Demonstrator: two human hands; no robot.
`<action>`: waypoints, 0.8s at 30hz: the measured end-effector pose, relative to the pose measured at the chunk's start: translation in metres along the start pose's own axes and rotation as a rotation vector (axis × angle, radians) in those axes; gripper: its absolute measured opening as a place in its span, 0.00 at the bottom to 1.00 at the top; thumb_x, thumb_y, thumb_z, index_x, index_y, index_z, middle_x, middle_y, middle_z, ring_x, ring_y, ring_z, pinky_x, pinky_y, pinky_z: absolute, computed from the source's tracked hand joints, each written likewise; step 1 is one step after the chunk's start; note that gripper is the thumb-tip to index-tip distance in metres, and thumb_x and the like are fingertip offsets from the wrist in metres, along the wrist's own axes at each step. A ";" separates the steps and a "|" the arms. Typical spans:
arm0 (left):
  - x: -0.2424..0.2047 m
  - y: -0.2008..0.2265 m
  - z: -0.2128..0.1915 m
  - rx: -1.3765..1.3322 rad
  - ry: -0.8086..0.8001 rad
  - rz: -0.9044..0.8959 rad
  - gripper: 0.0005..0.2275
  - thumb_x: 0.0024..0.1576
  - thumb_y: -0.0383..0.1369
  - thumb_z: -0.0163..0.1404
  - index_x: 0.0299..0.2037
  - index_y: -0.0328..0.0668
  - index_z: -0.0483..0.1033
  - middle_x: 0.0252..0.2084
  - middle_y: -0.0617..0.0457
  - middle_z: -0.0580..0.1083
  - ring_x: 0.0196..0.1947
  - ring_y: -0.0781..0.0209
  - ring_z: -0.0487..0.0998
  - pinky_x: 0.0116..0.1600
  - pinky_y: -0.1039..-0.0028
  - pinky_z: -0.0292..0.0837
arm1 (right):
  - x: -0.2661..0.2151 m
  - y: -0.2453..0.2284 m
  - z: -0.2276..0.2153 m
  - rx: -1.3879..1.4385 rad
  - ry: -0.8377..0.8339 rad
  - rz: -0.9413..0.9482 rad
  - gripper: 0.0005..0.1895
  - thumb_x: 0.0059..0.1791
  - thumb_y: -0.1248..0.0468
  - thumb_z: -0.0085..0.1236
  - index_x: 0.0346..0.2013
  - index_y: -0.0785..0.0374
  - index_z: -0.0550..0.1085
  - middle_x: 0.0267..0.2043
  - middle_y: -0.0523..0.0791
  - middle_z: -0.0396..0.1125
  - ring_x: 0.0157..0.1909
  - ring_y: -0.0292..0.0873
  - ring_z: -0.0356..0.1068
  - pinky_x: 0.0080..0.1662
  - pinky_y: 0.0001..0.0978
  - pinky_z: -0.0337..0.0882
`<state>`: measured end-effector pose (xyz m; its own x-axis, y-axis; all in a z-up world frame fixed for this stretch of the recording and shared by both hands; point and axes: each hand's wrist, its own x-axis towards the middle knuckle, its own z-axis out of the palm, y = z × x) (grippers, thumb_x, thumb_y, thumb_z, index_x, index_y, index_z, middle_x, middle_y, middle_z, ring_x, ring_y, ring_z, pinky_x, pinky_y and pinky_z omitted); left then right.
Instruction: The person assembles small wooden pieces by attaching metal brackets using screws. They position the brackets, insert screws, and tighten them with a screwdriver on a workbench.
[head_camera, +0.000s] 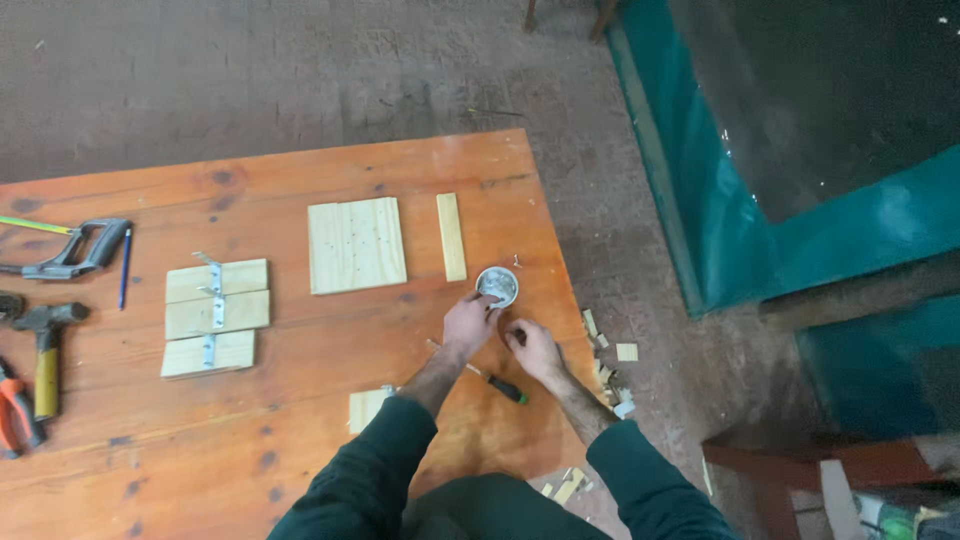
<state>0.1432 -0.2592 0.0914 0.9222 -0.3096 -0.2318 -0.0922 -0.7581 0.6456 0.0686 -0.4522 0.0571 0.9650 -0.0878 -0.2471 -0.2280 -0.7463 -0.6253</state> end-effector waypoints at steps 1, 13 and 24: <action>0.012 0.002 0.011 0.047 0.013 -0.027 0.14 0.68 0.47 0.57 0.62 0.70 0.88 0.64 0.49 0.81 0.60 0.36 0.88 0.62 0.44 0.88 | 0.004 0.009 -0.003 0.004 -0.026 0.025 0.10 0.57 0.53 0.68 0.53 0.44 0.85 0.50 0.42 0.83 0.53 0.48 0.85 0.53 0.47 0.85; 0.079 -0.019 0.045 0.533 0.415 0.297 0.05 0.56 0.34 0.63 0.39 0.59 0.92 0.41 0.57 0.79 0.44 0.53 0.87 0.42 0.64 0.87 | 0.005 0.044 -0.029 0.200 -0.039 -0.127 0.07 0.54 0.62 0.71 0.47 0.53 0.88 0.41 0.51 0.81 0.44 0.55 0.85 0.43 0.44 0.87; 0.054 -0.017 0.034 0.025 0.184 0.179 0.08 0.62 0.34 0.61 0.49 0.54 0.88 0.45 0.48 0.85 0.46 0.41 0.90 0.47 0.49 0.88 | 0.007 0.016 -0.043 0.371 0.038 -0.129 0.14 0.57 0.65 0.69 0.59 0.58 0.84 0.48 0.55 0.83 0.51 0.59 0.85 0.48 0.50 0.87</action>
<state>0.1815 -0.2827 0.0435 0.9431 -0.3318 0.0222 -0.2670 -0.7157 0.6453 0.0777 -0.4927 0.0770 0.9913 -0.0379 -0.1258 -0.1290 -0.4642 -0.8763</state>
